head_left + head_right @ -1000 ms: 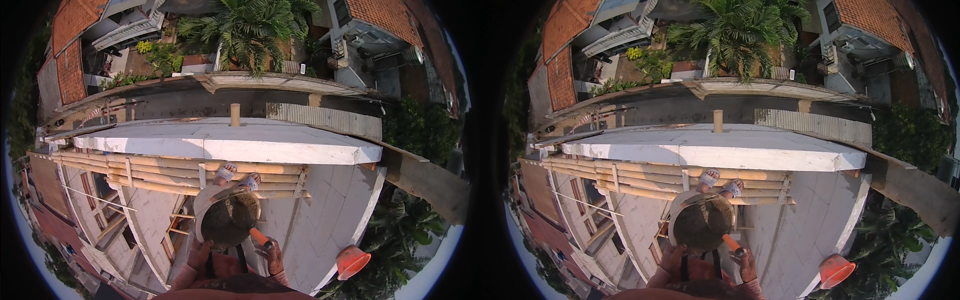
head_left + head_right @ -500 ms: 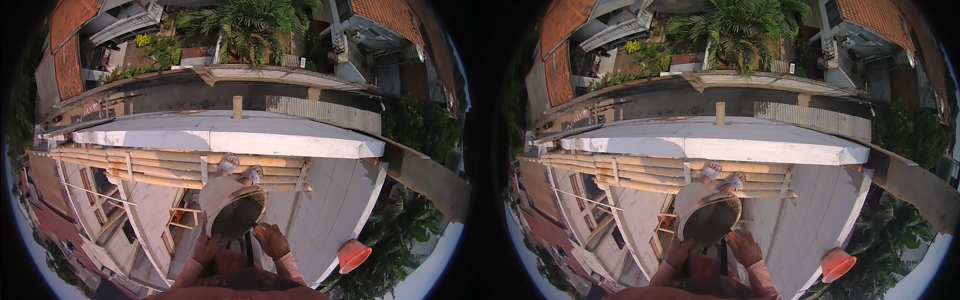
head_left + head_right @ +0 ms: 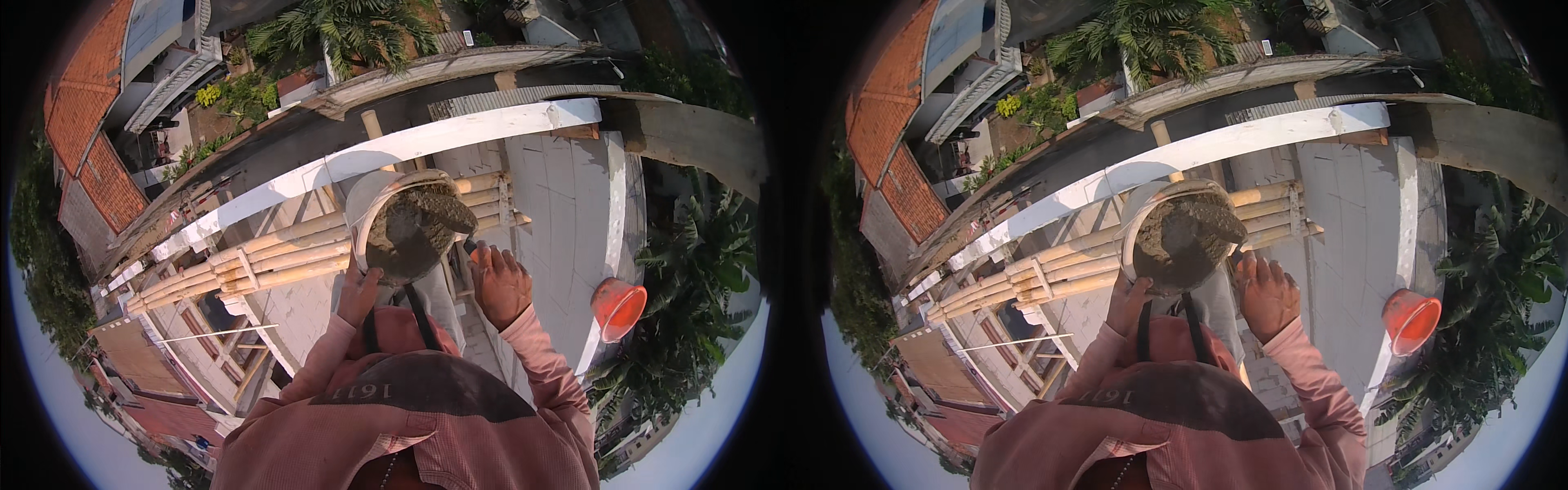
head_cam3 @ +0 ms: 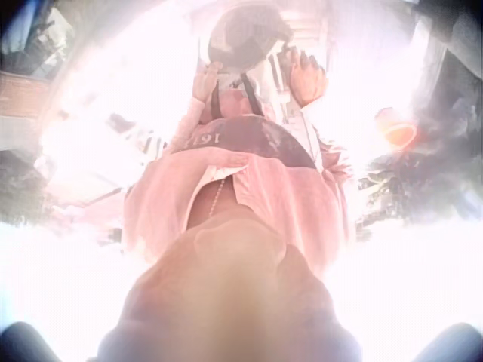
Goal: The person uses a trowel to scoop mortar from a bucket and apply it onto a brick wall at a construction site. They then use a small bucket to pour water onto the freshly applied mortar.
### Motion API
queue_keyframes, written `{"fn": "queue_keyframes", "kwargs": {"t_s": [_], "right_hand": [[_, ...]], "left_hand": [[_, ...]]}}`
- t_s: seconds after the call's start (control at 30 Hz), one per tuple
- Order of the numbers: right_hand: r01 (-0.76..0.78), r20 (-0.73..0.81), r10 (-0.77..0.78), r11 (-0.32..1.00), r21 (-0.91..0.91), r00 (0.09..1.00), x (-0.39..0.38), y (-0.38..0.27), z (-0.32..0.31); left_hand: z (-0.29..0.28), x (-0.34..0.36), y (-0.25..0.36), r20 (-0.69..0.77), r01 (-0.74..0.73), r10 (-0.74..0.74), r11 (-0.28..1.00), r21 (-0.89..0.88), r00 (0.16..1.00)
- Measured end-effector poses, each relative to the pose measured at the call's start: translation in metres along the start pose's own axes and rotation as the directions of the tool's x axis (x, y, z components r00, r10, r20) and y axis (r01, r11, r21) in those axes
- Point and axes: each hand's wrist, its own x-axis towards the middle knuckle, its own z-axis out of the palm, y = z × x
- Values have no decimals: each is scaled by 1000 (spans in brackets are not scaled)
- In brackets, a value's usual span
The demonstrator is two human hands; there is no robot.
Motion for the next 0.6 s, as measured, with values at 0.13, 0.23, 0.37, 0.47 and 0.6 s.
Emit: {"fn": "queue_keyframes", "kwargs": {"t_s": [0.13,0.23,0.37,0.47,0.6], "right_hand": [[-101,-159,76,983,-155,984,12,6,-28],[-146,-212,105,971,-188,972,24,12,-28],[-103,-14,102,987,-123,995,14,15,-25],[11,-59,-16,997,-79,998,-5,8,-7],[-55,-50,56,998,28,997,-26,7,-45]], "left_hand": [[14,21,23,176,-385,345,865,322,922],[43,16,65,169,-249,222,955,160,960],[62,17,85,285,-519,438,774,362,853],[63,18,92,215,-328,282,918,223,935],[63,11,97,195,-292,256,938,188,947]]}}
